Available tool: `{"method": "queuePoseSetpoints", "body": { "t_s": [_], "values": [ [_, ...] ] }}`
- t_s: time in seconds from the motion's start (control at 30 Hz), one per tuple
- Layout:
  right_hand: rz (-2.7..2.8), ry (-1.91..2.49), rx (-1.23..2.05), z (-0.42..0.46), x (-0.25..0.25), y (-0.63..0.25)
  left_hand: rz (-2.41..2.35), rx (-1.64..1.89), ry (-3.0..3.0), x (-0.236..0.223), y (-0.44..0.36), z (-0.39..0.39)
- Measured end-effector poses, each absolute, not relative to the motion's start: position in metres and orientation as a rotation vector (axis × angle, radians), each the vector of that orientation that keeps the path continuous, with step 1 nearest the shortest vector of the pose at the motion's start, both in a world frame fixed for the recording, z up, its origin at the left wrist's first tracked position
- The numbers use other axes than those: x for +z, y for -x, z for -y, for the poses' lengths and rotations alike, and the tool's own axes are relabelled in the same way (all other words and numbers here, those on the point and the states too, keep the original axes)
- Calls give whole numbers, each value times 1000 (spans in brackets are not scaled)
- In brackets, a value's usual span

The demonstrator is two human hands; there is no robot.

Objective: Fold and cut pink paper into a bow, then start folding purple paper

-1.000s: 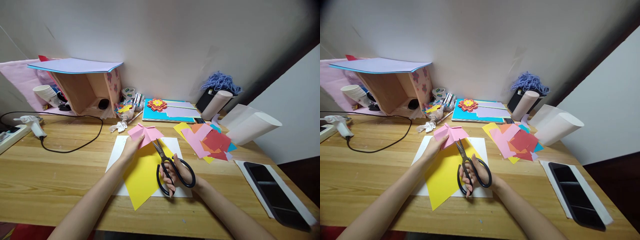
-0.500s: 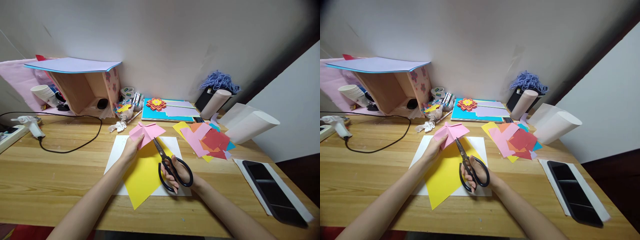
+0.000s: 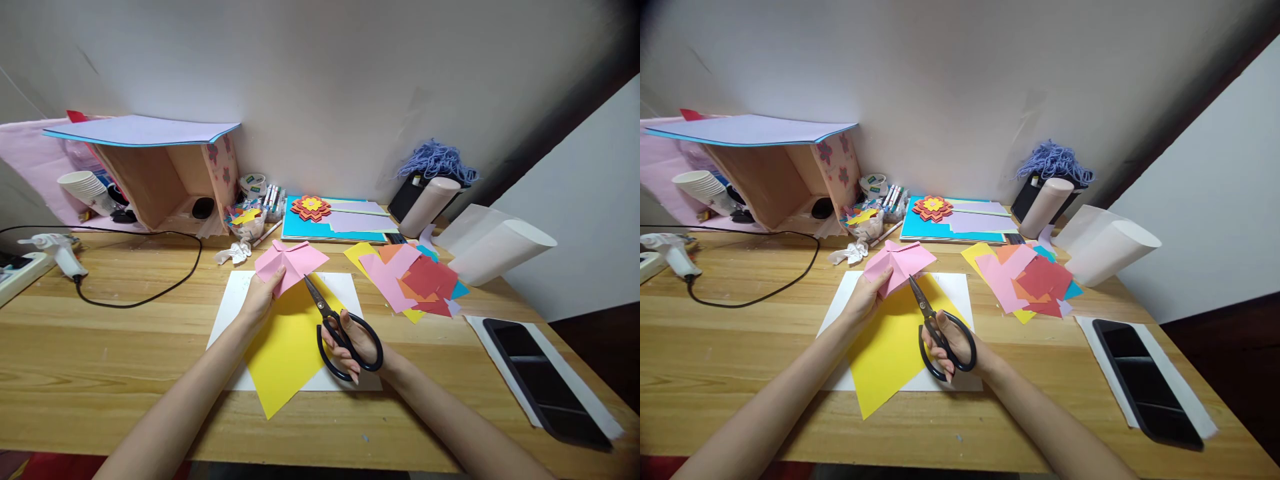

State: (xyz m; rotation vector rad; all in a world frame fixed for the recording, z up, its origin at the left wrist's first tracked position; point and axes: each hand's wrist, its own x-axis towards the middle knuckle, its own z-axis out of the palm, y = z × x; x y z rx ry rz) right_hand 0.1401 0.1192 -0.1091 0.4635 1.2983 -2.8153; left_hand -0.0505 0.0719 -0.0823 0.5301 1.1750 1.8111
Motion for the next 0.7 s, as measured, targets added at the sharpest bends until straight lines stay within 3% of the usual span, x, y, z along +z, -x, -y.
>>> {"method": "queuePoseSetpoints", "body": {
  "t_s": [0.7],
  "values": [
    [-1115,-233,-2819,-124,-115,-139,-1123,1733,-484,-83,41,-70]
  ]
}}
